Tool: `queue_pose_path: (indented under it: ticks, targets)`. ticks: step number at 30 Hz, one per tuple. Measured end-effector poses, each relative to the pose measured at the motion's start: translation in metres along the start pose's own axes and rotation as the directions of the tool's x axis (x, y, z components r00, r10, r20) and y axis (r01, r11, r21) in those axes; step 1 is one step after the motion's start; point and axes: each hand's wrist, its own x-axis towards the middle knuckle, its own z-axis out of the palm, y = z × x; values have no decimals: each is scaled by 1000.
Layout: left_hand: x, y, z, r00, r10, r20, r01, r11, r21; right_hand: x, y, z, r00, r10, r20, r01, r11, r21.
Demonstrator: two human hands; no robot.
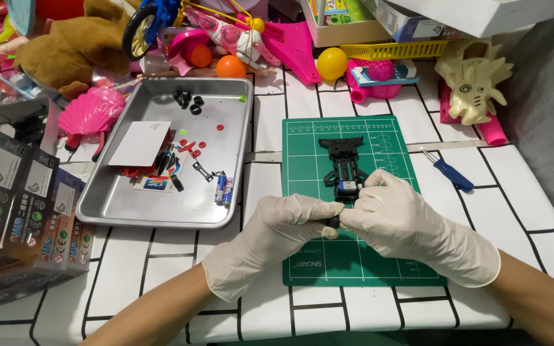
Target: Assembling a toy car chassis by installing the motor and internal gears
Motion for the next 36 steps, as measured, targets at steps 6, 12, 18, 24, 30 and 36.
queue_pose_path:
  ticks: [6, 12, 18, 24, 30, 36]
  targets:
    - [-9, -28, 4, 1000, 3, -28, -2, 998, 55, 2, -4, 1, 1000, -17, -19, 16, 1000, -13]
    - [-8, -31, 6, 999, 25, -41, -24, 999, 41, 1, -6, 1, 1000, -7, -19, 7, 1000, -20]
    - [-6, -14, 4, 999, 27, -34, -23, 994, 110, 3, -7, 3, 999, -3, -35, 3, 1000, -12]
    - [-7, -19, 6, 999, 9, -46, -5, 997, 77, 4, -7, 5, 999, 0, -50, -1, 1000, -12]
    - [-5, -11, 5, 998, 20, -55, -17, 998, 55, 9, -9, 5, 996, 2, -88, -2, 1000, -1]
    - [3, -8, 8, 998, 19, -63, -16, 998, 56, 17, -9, 0, 995, 25, -92, -25, 1000, 1]
